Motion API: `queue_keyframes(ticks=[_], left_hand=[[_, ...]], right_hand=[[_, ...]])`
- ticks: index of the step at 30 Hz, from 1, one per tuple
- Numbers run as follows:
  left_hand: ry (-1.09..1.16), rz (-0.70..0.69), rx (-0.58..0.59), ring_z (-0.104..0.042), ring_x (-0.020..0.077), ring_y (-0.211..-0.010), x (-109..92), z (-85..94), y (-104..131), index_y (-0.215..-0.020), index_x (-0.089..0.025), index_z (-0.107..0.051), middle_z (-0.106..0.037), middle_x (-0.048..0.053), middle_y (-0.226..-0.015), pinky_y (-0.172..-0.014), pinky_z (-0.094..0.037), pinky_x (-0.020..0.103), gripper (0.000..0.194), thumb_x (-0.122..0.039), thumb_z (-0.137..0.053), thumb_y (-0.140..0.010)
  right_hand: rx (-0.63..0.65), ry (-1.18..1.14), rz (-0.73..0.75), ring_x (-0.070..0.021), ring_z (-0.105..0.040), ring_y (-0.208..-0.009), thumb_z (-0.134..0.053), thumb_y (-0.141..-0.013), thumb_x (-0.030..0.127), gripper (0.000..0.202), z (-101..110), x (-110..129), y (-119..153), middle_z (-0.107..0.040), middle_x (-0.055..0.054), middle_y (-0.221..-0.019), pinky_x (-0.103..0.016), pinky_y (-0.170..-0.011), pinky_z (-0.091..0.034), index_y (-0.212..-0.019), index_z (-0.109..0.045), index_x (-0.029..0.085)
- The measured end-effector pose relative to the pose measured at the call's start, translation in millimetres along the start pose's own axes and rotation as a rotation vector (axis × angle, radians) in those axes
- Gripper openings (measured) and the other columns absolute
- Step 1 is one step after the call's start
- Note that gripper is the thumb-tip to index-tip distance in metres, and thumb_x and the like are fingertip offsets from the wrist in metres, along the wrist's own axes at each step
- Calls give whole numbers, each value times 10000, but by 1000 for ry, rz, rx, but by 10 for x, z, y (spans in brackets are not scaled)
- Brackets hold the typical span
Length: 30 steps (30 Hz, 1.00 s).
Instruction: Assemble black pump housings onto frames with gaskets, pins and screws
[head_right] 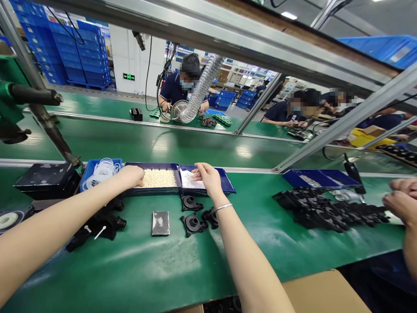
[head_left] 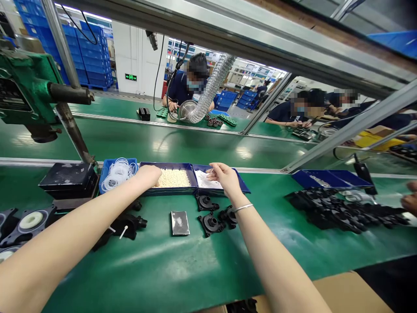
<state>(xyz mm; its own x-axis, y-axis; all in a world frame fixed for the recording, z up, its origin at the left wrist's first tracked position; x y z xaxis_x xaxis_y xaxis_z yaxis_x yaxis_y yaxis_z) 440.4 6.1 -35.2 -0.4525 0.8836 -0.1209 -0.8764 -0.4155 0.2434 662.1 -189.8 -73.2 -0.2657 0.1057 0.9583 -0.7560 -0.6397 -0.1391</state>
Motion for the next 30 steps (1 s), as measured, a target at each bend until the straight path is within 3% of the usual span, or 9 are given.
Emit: queue_keyframes(ticks=[5, 9, 12, 14, 16, 19, 22, 25, 30], left_hand=[[182, -14, -172, -691, 246, -920, -66, 178, 179, -743, -120, -693, -739, 136, -873, -813, -492, 324, 115, -193, -713, -830], [524, -133, -283, -689, 183, -896, -396, 274, 772, -923, -173, -718, -756, 56, -957, -795, -503, 266, 172, -282, -585, -939], [1381, -171, -107, -661, 172, -723, -686, 34, 1351, -834, -150, -715, -732, 49, -766, -689, -512, 270, 217, -366, -715, -851], [1684, -85, 48, -639, 154, -681, -817, -253, 1642, -821, -140, -726, -717, 51, -729, -660, -498, 259, 249, -382, -782, -798], [1810, 4, 102, -631, 137, -681, -861, -546, 1806, -870, -134, -741, -716, 52, -739, -667, -489, 247, 264, -372, -815, -781], [1890, 71, 58, -638, 123, -691, -800, -871, 1857, -907, -139, -735, -721, 41, -749, -675, -487, 232, 268, -350, -837, -775], [1963, 145, 89, -655, 115, -700, -702, -1044, 1824, -890, -134, -735, -726, 40, -755, -675, -495, 222, 279, -357, -851, -768], [2012, 220, 122, -672, 112, -734, -644, -1112, 1799, -943, -128, -760, -744, 56, -796, -722, -519, 226, 313, -365, -858, -763], [1980, 215, 81, -699, 132, -798, -637, -1128, 1770, -993, -142, -776, -769, 67, -843, -766, -534, 235, 336, -343, -873, -743]], right_hand=[[33, -256, 40, -156, -715, -717, -696, -783, 660, 582, -158, 348, 372, -733, -70, -885, -328, -731, -624, -1078, -614, 165], [109, -395, 13, -168, -731, -755, -804, -770, 507, 451, -278, 571, 813, -761, -61, -923, -326, -742, -620, -1025, -593, 200], [199, -469, -38, -151, -708, -703, -816, -793, 418, 337, -379, 625, 1184, -754, -43, -867, -287, -685, -593, -920, -597, 196], [239, -471, -70, -126, -650, -615, -784, -832, 411, 288, -461, 601, 1437, -711, -9, -762, -259, -606, -553, -932, -628, 191], [271, -452, -111, -103, -559, -514, -747, -867, 424, 279, -550, 541, 1681, -632, 33, -641, -235, -515, -483, -998, -660, 193], [342, -396, -194, -82, -447, -423, -712, -893, 456, 298, -668, 429, 2002, -544, 64, -538, -216, -433, -375, -1031, -677, 194], [391, -364, -269, -66, -401, -404, -701, -902, 468, 283, -723, 351, 2224, -511, 71, -508, -203, -422, -315, -898, -652, 190], [412, -331, -289, -63, -423, -450, -683, -918, 470, 309, -730, 335, 2343, -518, 61, -544, -201, -470, -334, -817, -613, 186], [445, -197, -253, -82, -461, -525, -622, -950, 500, 320, -750, 365, 2418, -528, 42, -619, -216, -524, -369, -926, -668, 184]])
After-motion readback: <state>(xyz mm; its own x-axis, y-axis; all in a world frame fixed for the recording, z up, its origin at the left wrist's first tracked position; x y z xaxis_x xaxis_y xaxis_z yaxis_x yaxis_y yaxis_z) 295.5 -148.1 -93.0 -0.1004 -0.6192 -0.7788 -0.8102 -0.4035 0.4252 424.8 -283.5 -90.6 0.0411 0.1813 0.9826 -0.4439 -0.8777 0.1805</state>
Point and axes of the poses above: each hand's wrist, its own y-axis away from the middle knuckle, its own z-axis out of the back of the hand, x = y × z, the point moved 2 cm from there along -y, towards the middle knuckle
